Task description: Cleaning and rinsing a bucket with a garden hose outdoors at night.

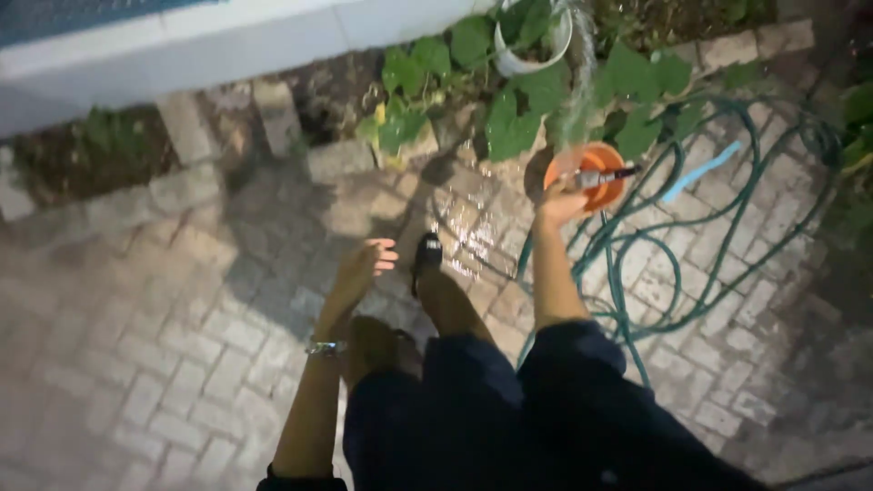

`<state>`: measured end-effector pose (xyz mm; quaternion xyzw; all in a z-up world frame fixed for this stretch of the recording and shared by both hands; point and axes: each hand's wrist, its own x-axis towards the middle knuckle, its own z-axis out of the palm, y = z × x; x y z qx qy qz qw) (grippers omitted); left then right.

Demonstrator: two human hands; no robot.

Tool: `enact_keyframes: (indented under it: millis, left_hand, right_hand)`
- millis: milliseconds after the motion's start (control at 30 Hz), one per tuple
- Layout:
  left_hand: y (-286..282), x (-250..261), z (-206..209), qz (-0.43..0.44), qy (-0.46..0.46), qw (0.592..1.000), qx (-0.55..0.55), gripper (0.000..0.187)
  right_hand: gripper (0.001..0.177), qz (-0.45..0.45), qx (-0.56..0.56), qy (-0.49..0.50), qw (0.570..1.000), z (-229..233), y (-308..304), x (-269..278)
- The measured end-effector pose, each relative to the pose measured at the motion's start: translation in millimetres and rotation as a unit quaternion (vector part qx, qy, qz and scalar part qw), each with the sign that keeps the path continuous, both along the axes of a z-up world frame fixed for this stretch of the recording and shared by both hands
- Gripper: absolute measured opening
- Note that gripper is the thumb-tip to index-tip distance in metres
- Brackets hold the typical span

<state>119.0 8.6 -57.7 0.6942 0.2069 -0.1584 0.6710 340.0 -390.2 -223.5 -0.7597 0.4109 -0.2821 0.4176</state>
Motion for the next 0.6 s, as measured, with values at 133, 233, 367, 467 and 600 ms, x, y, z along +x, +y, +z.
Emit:
enact_keyframes:
  millis: [133,233,367,467,600]
  left_hand:
    - [0.7,83.6,-54.4,-0.018,0.032,0.992,-0.118,0.035]
    - [-8.1,122.4,-145.2,-0.058,-0.016,0.993,-0.105,0.031]
    - [-15.2,166.4,-283.5,-0.125,-0.054,0.981,-0.141,0.023]
    - [-31.7,208.9,-327.6,-0.182,-0.065,0.972,-0.136,0.026]
    - [-99.8,292.6,-412.2,-0.214,-0.024,0.953,-0.215,0.024]
  right_hand:
    - [0.018,0.154,-0.116,0.015,0.981,-10.0,51.4,7.1]
    - [0.017,0.139,0.032,0.046,0.989,-23.5,74.3,20.1]
    - [0.027,0.106,0.111,-0.04,0.987,-107.7,64.3,40.2]
    - [0.029,0.18,0.013,-0.047,0.982,-123.5,62.3,51.7]
    - [0.034,0.118,0.183,-0.05,0.975,-135.8,83.1,68.3]
